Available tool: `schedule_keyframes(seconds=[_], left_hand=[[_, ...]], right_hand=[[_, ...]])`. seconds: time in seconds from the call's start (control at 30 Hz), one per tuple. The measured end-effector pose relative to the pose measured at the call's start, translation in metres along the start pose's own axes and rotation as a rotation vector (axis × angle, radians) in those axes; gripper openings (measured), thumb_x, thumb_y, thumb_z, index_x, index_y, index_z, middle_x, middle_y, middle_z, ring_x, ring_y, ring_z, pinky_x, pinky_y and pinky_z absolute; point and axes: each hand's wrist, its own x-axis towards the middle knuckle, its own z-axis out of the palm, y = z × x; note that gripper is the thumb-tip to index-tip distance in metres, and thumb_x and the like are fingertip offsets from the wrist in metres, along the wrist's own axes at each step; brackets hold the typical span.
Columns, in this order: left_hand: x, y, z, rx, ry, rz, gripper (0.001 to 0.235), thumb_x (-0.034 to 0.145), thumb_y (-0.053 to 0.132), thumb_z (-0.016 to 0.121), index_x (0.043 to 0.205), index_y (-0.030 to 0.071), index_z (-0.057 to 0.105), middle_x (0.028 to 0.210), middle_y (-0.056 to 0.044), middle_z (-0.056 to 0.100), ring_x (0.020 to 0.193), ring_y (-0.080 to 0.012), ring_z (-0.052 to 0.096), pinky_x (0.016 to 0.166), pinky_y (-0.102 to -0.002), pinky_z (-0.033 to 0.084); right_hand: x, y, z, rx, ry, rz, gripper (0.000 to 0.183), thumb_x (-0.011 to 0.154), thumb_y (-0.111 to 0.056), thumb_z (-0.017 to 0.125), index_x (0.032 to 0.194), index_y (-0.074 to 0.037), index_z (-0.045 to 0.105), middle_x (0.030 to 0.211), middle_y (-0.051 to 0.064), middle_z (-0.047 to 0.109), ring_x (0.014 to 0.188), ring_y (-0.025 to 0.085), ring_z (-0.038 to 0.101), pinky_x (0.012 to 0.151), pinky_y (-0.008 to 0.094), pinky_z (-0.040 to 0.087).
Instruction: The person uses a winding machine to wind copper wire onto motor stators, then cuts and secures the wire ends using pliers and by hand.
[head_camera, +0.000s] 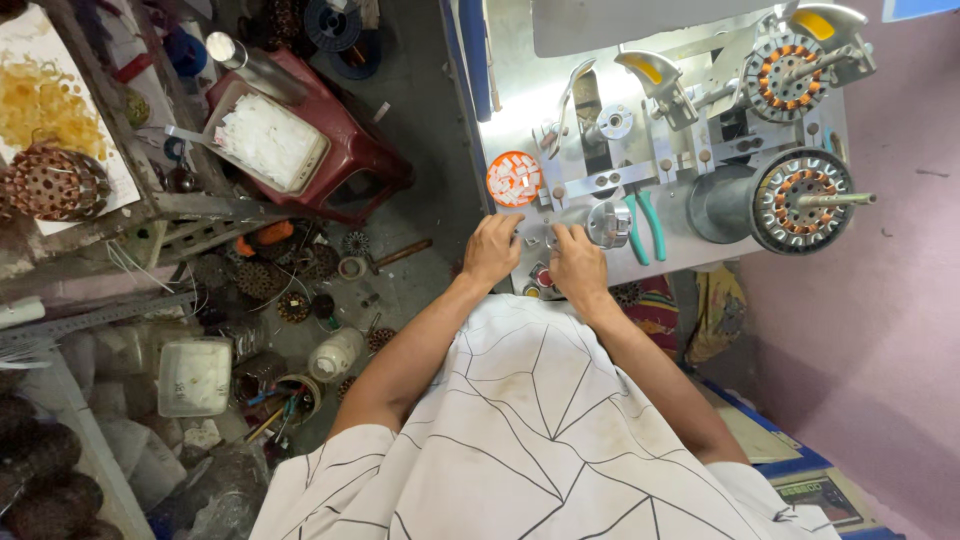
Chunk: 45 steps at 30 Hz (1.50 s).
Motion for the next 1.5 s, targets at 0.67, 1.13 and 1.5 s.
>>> schedule_keyframes(seconds=[0.67,1.13,1.5], left_hand=[[0.060,0.133,0.055,-0.095,0.017,0.409,0.074,0.070,0.022,0.092,0.131,0.013,0.052,0.131,-0.020,0.064,0.113,-0.0410,0.067,0.094,-0.044,0.058],[0.074,0.223,-0.048,-1.675,0.393,-0.800,0.050,0.090,0.041,0.065,0.115,-0.003,0.061,0.093,-0.017,0.077,0.075,-0.0285,0.077,0.065,-0.038,0.064],[0.117,0.186,-0.134,-1.213,0.730,-0.040,0.024,0.090,0.011,0.085,0.095,0.002,0.064,0.112,-0.016,0.074,0.093,-0.0169,0.073,0.082,-0.033,0.062]], right_hand=[[-0.002,0.109,-0.147,0.571,-0.085,0.468,0.025,0.087,-0.012,0.073,0.111,-0.005,0.077,0.067,0.000,0.058,0.060,0.007,0.047,0.054,0.026,0.040],[0.098,0.001,-0.251,0.559,-0.284,-0.138,0.027,0.099,-0.010,0.058,0.125,-0.008,0.064,0.079,0.005,0.070,0.063,0.010,0.059,0.058,0.029,0.049],[0.217,-0.059,-0.267,0.522,0.231,-0.245,0.027,0.088,-0.017,0.083,0.111,-0.006,0.075,0.072,0.005,0.057,0.059,0.015,0.044,0.054,0.031,0.038]])
